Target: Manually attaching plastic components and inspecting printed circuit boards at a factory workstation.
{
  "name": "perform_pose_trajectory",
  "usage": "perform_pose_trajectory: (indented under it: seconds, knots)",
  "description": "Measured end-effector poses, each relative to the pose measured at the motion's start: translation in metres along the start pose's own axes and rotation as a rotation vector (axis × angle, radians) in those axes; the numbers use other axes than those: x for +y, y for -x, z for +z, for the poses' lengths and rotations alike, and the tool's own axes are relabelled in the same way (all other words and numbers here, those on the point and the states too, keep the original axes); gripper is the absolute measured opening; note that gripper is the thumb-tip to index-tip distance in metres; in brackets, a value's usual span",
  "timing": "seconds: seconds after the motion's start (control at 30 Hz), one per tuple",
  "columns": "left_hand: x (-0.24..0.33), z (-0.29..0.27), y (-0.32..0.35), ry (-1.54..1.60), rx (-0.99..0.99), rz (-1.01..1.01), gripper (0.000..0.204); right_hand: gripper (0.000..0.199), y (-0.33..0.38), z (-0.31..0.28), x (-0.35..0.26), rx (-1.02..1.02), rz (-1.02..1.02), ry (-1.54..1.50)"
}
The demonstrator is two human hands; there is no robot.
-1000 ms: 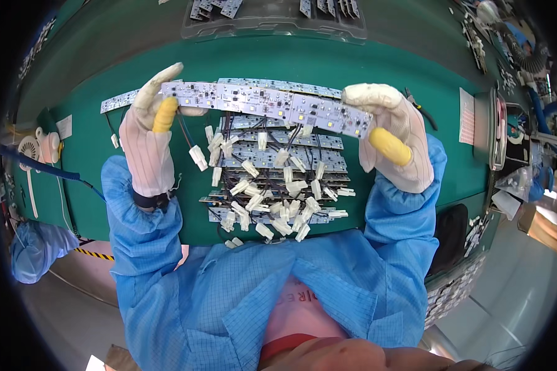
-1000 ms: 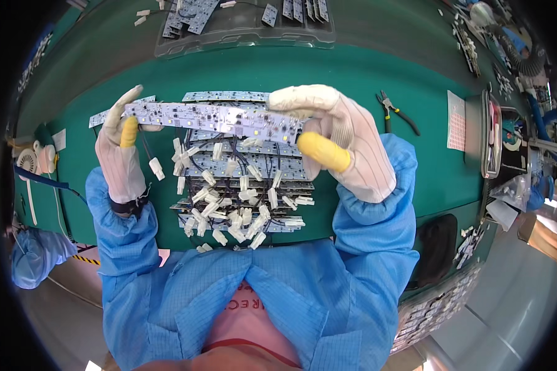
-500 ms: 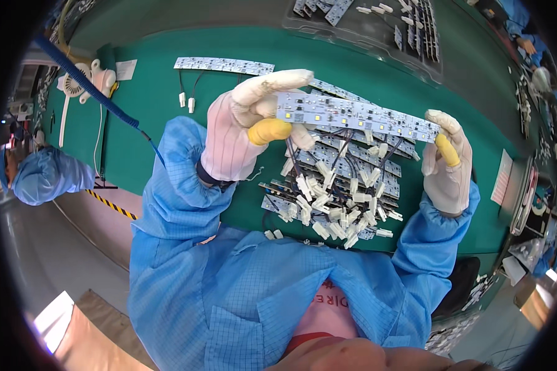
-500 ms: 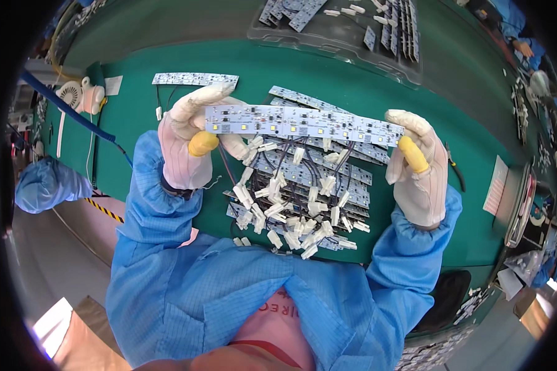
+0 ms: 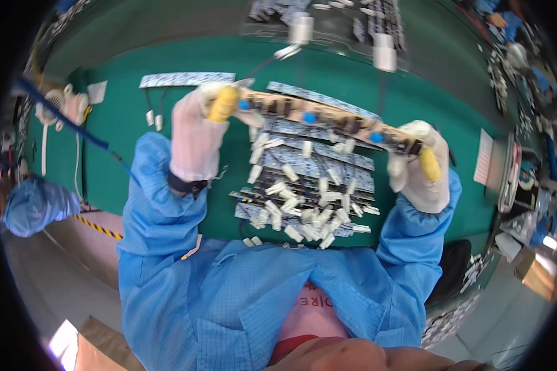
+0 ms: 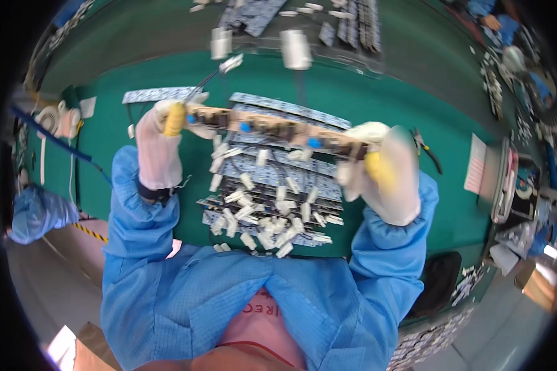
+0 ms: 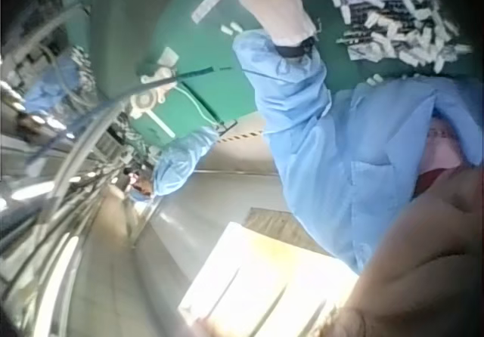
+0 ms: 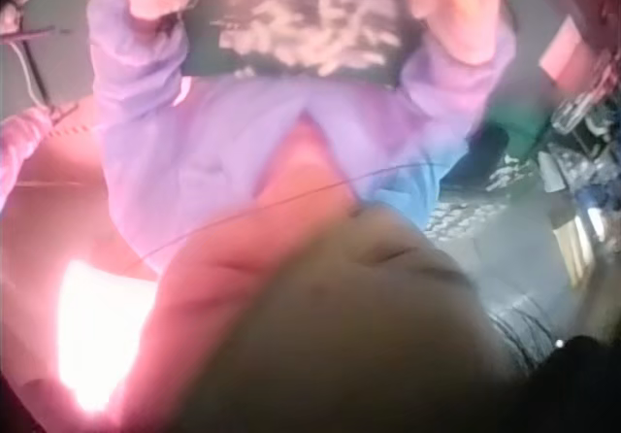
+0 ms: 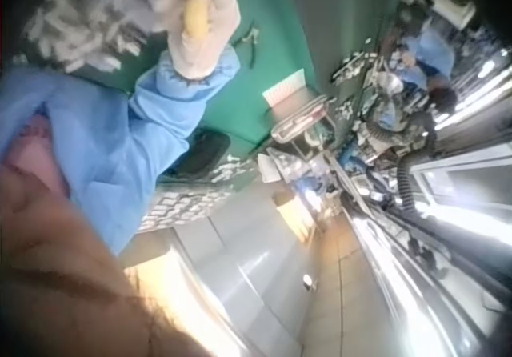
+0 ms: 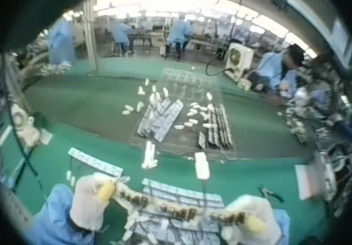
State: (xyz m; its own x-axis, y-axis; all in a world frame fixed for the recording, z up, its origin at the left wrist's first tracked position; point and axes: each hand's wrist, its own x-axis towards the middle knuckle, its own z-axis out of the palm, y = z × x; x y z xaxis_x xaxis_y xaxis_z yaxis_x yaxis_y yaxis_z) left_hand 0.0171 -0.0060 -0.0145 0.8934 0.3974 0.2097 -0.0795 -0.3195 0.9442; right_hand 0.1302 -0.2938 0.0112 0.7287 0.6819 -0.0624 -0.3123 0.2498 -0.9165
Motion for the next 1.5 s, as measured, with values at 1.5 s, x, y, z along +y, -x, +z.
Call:
perform_pose_trajectory:
  seconds: [1.5]
  knots:
    - [0.001, 0.001, 0.006, 0.117, 0.069, -0.082, 0.029, 0.042, -0.009, -0.009, 0.002, -0.057, 0.053, -0.023]
